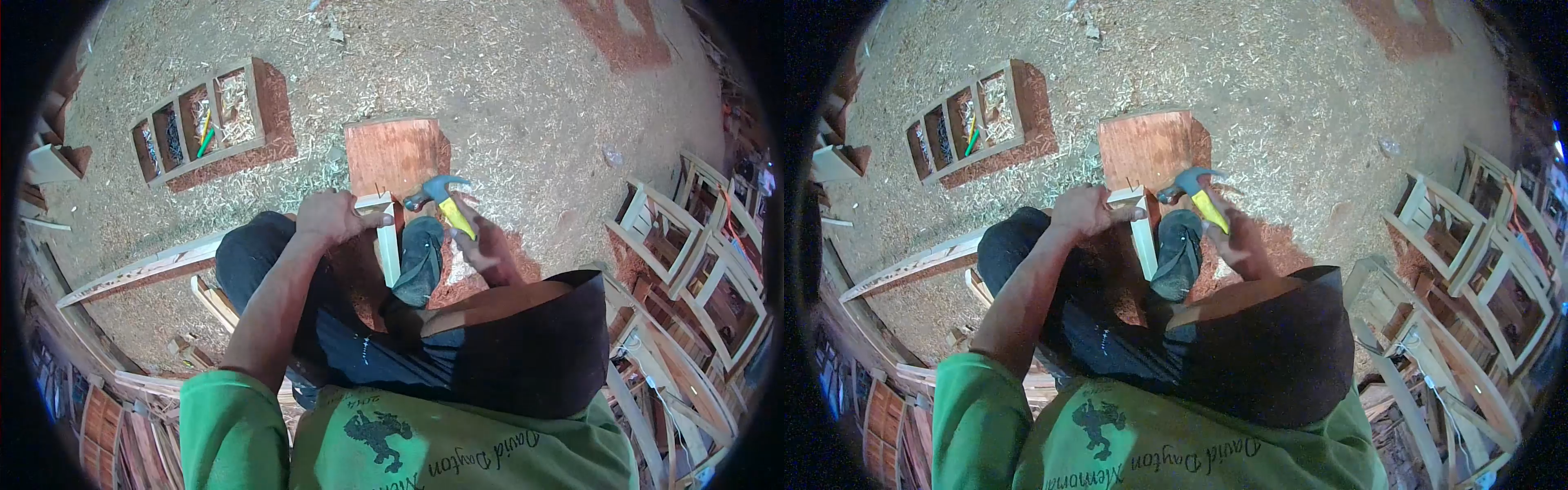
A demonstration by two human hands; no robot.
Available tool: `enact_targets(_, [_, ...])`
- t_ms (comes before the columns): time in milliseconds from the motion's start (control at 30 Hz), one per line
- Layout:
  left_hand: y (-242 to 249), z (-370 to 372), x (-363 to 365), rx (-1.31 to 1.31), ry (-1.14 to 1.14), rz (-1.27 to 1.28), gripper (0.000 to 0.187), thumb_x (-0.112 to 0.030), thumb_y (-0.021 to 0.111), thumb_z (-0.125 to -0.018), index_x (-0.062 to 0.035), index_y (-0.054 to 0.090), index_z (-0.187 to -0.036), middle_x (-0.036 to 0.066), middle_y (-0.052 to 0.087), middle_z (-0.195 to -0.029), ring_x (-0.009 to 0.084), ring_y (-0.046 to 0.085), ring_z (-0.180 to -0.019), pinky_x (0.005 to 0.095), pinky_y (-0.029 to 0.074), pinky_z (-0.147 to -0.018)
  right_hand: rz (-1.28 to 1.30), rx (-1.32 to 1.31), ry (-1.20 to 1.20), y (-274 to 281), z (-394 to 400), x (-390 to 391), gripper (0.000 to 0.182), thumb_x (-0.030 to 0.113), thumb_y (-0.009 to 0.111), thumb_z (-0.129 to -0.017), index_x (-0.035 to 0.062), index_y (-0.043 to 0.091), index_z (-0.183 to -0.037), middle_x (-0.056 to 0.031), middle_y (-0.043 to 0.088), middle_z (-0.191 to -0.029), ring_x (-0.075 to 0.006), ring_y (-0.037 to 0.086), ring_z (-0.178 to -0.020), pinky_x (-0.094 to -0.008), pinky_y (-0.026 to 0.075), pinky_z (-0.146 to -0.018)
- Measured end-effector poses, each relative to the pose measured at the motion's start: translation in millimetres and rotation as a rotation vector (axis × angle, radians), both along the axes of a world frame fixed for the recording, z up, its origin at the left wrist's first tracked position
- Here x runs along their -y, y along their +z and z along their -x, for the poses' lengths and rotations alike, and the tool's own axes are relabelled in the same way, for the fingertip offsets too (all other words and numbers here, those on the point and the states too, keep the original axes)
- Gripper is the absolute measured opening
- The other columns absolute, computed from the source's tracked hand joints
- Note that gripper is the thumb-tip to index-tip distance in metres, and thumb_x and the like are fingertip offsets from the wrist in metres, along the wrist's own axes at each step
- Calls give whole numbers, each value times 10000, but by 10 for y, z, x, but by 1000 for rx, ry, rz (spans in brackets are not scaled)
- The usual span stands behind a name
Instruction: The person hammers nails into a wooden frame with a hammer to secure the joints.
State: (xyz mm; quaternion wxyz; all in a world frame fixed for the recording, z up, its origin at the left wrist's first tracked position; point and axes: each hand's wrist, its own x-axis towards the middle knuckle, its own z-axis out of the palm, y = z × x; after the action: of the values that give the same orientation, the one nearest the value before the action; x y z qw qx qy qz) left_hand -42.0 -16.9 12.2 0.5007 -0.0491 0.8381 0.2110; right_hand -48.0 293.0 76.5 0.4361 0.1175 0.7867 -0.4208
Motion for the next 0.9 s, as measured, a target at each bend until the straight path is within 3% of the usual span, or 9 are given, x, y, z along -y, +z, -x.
enact_targets(33, [-99, -129, -22, -244, -58, 48, 1121, -1061, 488, -712, -33, 828, -1001, 201, 790, -1008, 388, 763, -1022, 509, 596, -875, -32, -69, 94, -46, 65, -65, 591, 135, 695, -1041, 105, 518, -1604, -4, 671, -922, -92, 573, -729, -278, 482, -623])
enact_targets(100, [-5, -21, -16, -110, -56, 15, 1106, -1055, 489, -719, -41, 825, -1002, 198, 789, -955, 395, 773, -965, 505, 599, -855, -2, -412, 242, -201, 111, -188, 558, 123, 713, -1022, 67, 561, -1556, 31, 606, -816, -83, 512, -640, -298, 443, -573])
enact_targets(167, [13, 22, 1, -60, -60, -5, 1089, -1049, 489, -728, -48, 824, -998, 196, 786, -914, 395, 780, -927, 502, 601, -839, -4, -90, 96, -224, 152, -300, 505, 139, 705, -1031, 54, 590, -1515, -90, 691, -1005, -134, 609, -841, -328, 524, -741])
enact_targets(267, [-34, 9, 8, -86, -60, -26, 1057, -1033, 495, -747, -53, 815, -982, 204, 778, -884, 399, 778, -909, 510, 601, -831, 242, -49, -227, -608, -95, -346, 460, 139, 680, -1028, 12, 616, -1466, -208, 723, -1232, -213, 672, -1121, -361, 536, -994])
enact_targets(333, [-18, 22, 8, -75, -42, -57, 1027, -1015, 511, -766, -48, 796, -966, 223, 770, -883, 417, 770, -914, 526, 598, -839, 154, -199, 91, -554, -215, -167, 474, 136, 666, -1027, -5, 602, -1475, -229, 709, -1300, -232, 660, -1216, -378, 510, -1065])
enact_targets(433, [-35, 35, 20, -65, -44, -59, 1001, -997, 519, -783, -52, 796, -959, 213, 769, -862, 415, 773, -884, 528, 601, -814, 120, -30, 149, -308, 90, -93, 501, 131, 650, -1030, 0, 575, -1507, -256, 696, -1361, -290, 669, -1279, -398, 502, -1089])
enact_targets(667, [-64, 4, 40, -100, -22, -82, 960, -974, 533, -800, -59, 798, -918, 201, 758, -791, 403, 773, -812, 522, 604, -777, -1, -451, 545, -250, 1035, 417, 571, 199, 632, -1045, 160, 505, -1600, -212, 745, -933, -362, 743, -835, -461, 581, -769])
enact_targets(833, [-47, 4, 38, -111, -5, -89, 950, -964, 535, -809, -56, 798, -912, 209, 760, -794, 400, 774, -810, 519, 605, -775, -64, -259, 1065, 5, 1597, 992, 567, 329, 591, -1075, 286, 476, -1628, -176, 706, -864, -333, 689, -704, -473, 547, -659])
enact_targets(900, [-55, -43, 24, -139, 15, -86, 945, -959, 536, -813, -55, 797, -906, 217, 759, -797, 402, 774, -812, 522, 604, -774, -89, -158, 1025, 125, 1752, 1095, 593, 321, 626, -1054, 277, 478, -1627, -204, 718, -888, -389, 712, -794, -487, 559, -741])
